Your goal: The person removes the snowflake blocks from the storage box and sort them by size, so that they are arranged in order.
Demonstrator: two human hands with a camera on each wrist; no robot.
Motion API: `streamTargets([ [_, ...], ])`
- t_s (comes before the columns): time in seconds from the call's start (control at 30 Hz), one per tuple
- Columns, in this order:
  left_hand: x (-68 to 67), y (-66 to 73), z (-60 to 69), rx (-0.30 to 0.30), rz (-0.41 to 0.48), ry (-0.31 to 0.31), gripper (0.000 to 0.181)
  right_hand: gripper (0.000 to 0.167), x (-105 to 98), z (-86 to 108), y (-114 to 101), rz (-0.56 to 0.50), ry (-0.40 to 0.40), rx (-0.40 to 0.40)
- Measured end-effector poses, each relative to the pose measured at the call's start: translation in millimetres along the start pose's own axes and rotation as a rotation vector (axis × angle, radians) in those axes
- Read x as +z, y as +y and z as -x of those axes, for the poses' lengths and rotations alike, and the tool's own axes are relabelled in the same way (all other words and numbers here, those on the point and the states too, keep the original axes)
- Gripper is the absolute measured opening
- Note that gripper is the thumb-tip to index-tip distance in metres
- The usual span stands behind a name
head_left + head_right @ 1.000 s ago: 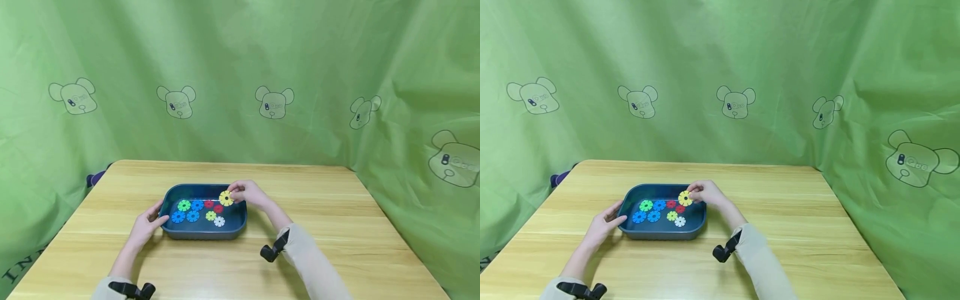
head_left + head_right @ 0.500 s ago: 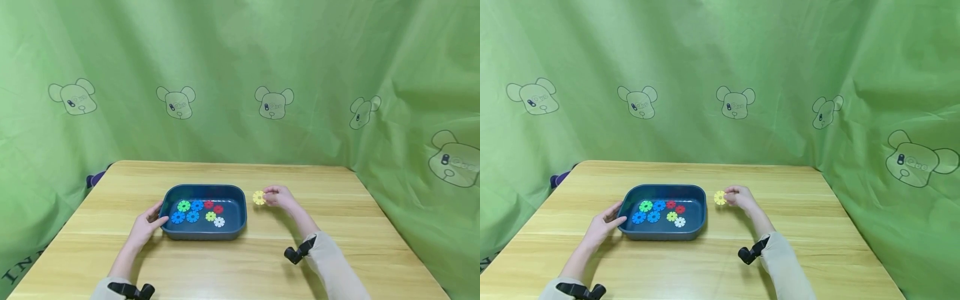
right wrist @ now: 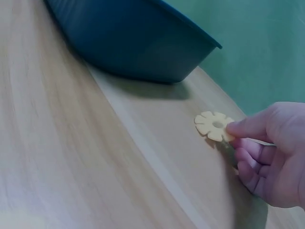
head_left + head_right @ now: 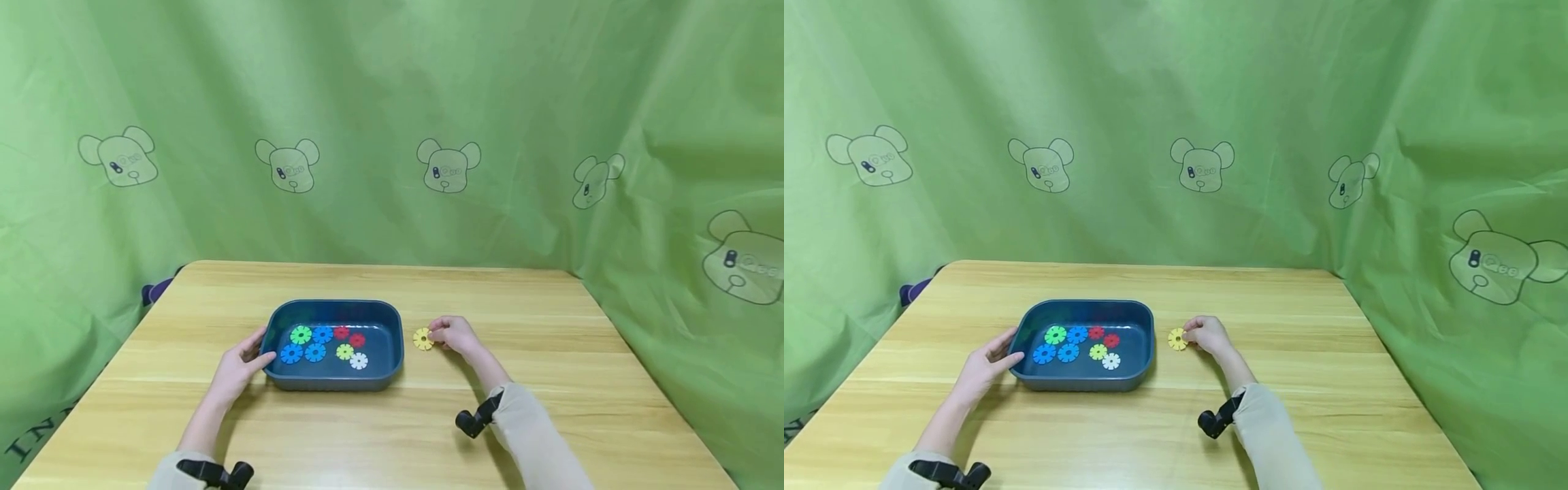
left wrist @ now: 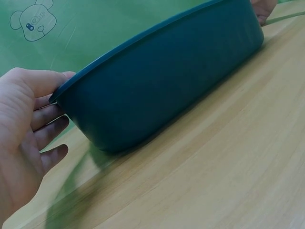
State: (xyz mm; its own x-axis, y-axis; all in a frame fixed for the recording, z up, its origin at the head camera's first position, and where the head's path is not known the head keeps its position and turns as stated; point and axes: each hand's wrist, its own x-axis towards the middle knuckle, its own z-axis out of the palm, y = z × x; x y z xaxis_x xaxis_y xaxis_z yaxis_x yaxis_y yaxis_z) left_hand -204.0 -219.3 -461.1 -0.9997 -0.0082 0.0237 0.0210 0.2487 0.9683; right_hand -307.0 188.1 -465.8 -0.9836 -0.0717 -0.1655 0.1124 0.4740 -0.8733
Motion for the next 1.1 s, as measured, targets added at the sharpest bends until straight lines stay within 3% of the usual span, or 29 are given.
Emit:
streamTargets([
  [0.53,1.5,0.4,0.7,0.007,0.027,-0.007,0.06,0.016,6,2.6,1,0.194,0.059,-0.083],
  [0.83,1.5,1.8,1.3,0.016,0.016,-0.007,0.06,0.023,1,7.4,-7,0.069,0.022,-0.054],
  [1.1,1.9,2.6,1.6,0.026,0.017,-0.005,0.06,0.028,-4,4.3,-20,-0.006,-0.016,-0.082],
])
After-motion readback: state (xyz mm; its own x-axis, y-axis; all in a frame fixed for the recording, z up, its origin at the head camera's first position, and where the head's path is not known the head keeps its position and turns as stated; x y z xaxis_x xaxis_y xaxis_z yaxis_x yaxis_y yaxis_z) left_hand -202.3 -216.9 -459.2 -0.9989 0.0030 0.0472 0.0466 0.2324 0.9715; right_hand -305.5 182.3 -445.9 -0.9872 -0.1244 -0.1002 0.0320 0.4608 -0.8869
